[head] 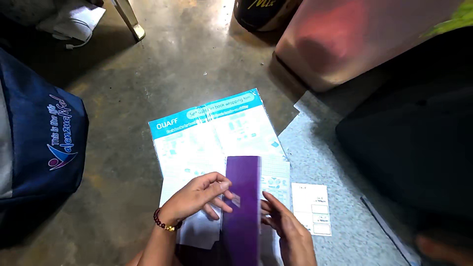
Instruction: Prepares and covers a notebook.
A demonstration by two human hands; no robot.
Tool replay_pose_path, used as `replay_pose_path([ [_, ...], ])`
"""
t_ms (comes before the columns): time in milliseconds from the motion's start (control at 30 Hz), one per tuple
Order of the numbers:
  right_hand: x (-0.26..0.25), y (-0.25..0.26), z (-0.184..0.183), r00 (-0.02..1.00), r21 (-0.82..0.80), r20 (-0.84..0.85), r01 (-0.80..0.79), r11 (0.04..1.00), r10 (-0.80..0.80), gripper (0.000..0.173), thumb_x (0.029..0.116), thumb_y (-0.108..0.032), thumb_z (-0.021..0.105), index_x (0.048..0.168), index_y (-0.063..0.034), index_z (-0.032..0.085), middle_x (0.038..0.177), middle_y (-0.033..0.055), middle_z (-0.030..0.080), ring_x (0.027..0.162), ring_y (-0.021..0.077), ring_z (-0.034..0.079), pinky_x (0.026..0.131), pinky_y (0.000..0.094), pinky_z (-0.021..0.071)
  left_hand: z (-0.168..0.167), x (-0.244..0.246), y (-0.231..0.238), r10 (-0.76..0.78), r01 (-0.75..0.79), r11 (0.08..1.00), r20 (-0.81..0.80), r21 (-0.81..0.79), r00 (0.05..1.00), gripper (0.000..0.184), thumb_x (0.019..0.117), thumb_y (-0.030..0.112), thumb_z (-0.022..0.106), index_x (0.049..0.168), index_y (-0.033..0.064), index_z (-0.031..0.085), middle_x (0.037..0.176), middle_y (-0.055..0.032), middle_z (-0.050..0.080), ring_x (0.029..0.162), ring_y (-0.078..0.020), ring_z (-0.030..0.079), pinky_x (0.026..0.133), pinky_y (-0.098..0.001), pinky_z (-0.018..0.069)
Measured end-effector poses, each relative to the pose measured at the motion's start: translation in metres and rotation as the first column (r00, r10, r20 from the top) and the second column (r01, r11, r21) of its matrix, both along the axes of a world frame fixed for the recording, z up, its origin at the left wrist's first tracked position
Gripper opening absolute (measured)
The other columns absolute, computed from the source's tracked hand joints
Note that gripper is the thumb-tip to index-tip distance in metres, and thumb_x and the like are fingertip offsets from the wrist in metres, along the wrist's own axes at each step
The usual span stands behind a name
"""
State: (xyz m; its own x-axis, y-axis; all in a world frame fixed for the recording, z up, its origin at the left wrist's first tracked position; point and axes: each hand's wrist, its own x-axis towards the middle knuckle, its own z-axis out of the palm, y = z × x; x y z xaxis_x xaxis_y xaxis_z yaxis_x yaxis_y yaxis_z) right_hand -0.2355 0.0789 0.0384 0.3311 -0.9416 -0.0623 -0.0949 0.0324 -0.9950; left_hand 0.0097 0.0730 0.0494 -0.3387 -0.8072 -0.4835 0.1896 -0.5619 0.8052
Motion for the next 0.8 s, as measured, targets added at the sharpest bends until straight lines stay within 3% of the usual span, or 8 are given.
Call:
replay_pose_path([
  [67, -0.009, -0.003, 0.008, 0.999, -0.027, 0.036, -0.001, 1.0, 0.002, 0.067, 0.1052, -0.057, 0.035, 0.14, -0.0042, 0.057, 0.125, -0.012, 0.071, 0.111, -0.0031, 0.065, 0.095, 0.0204, 0.0558, -0.003, -0.006, -0.001, -0.037, 0.037, 0.999, -0.006, 0.003, 0.999, 0.03, 0.1079, 0.028, 0.042, 0.124, 0.0072, 0.055, 0.116, -0.0044, 0.072, 0.09, -0.0155, 0.076, 0.066, -0.0309, 0.064],
  [133, -0.014, -0.005, 0.013, 0.999, -0.056, 0.015, 0.049, 0.997, -0.048, 0.058, 0.1084, -0.049, 0.038, 0.136, -0.0032, 0.06, 0.123, -0.0136, 0.072, 0.112, -0.0044, 0.065, 0.099, 0.0201, 0.0547, -0.006, -0.012, -0.003, -0.065, 0.064, 0.998, 0.024, 0.019, 0.998, 0.029, 0.1078, 0.028, 0.044, 0.124, 0.0071, 0.056, 0.118, -0.0047, 0.07, 0.094, -0.0137, 0.074, 0.069, -0.0303, 0.0628],
  [267, -0.013, -0.013, 0.018, 0.951, 0.09, -0.143, 0.288, 0.953, -0.274, 0.032, 0.0913, 0.004, 0.059, 0.123, 0.0089, 0.06, 0.095, -0.0045, 0.074, 0.083, -0.002, 0.071, 0.077, 0.0165, 0.0601, -0.012, -0.019, -0.005, -0.105, 0.102, 0.994, 0.082, 0.042, 0.991, 0.031, 0.1067, 0.025, 0.053, 0.13, 0.0048, 0.055, 0.112, -0.0056, 0.069, 0.097, -0.0132, 0.071, 0.072, -0.0306, 0.0605],
  [433, -0.022, -0.025, -0.01, 0.883, 0.131, -0.333, 0.391, 0.911, -0.331, 0.041, 0.0834, 0.009, 0.067, 0.124, 0.0072, 0.061, 0.084, 0.0003, 0.074, 0.069, -0.0023, 0.069, 0.064, 0.0143, 0.0579, -0.008, -0.015, -0.007, 0.066, -0.063, 0.998, 0.264, -0.018, 0.962, 0.028, 0.1049, 0.017, 0.057, 0.127, 0.0003, 0.059, 0.106, -0.0091, 0.07, 0.086, -0.0142, 0.071, 0.07, -0.0298, 0.0597],
  [500, -0.024, -0.029, -0.02, 0.849, 0.09, -0.427, 0.383, 0.919, -0.311, 0.039, 0.0844, 0.005, 0.07, 0.123, 0.0065, 0.063, 0.084, 0.0033, 0.073, 0.067, -0.0018, 0.067, 0.063, 0.015, 0.0559, -0.007, -0.011, -0.007, 0.322, -0.271, 0.947, 0.485, -0.174, 0.813, 0.022, 0.1029, 0.014, 0.059, 0.117, -0.0024, 0.065, 0.097, -0.0103, 0.07, 0.079, -0.0136, 0.069, 0.071, -0.0289, 0.0586],
  [567, -0.025, -0.031, -0.026, 0.793, 0.004, -0.539, 0.338, 0.941, -0.282, 0.039, 0.0854, 0.0, 0.072, 0.123, 0.0059, 0.065, 0.086, 0.0076, 0.072, 0.068, 0.0026, 0.064, 0.064, 0.02, 0.0528, -0.012, -0.002, -0.006, 0.498, -0.355, 0.866, 0.688, -0.353, 0.528, 0.023, 0.0976, 0.016, 0.067, 0.111, -0.0021, 0.069, 0.1, -0.0138, 0.071, 0.087, -0.0197, 0.068, 0.08, -0.0362, 0.0557],
  [633, -0.026, -0.031, -0.031, 0.739, -0.083, -0.617, 0.282, 0.956, -0.272, 0.038, 0.086, -0.005, 0.073, 0.122, 0.0063, 0.066, 0.088, 0.0117, 0.07, 0.071, 0.0101, 0.063, 0.067, 0.0275, 0.0517, -0.009, 0.014, -0.001, 0.432, -0.344, 0.887, 0.818, -0.309, 0.379, 0.038, 0.0932, 0.024, 0.075, 0.12, -0.0019, 0.067, 0.116, -0.0206, 0.068, 0.105, -0.0333, 0.065, 0.093, -0.0514, 0.0512],
  [800, -0.024, -0.03, -0.036, 0.686, -0.126, -0.682, 0.232, 0.965, -0.254, 0.04, 0.0885, -0.005, 0.072, 0.125, 0.0091, 0.065, 0.1, 0.0232, 0.069, 0.083, 0.0274, 0.065, 0.076, 0.0448, 0.053, 0.0, 0.036, 0.006, 0.156, -0.333, 0.943, 0.885, -0.001, 0.438, 0.06, 0.0924, 0.035, 0.077, 0.135, -0.0013, 0.057, 0.123, -0.0212, 0.063, 0.109, -0.0342, 0.062, 0.096, -0.0534, 0.0474],
])
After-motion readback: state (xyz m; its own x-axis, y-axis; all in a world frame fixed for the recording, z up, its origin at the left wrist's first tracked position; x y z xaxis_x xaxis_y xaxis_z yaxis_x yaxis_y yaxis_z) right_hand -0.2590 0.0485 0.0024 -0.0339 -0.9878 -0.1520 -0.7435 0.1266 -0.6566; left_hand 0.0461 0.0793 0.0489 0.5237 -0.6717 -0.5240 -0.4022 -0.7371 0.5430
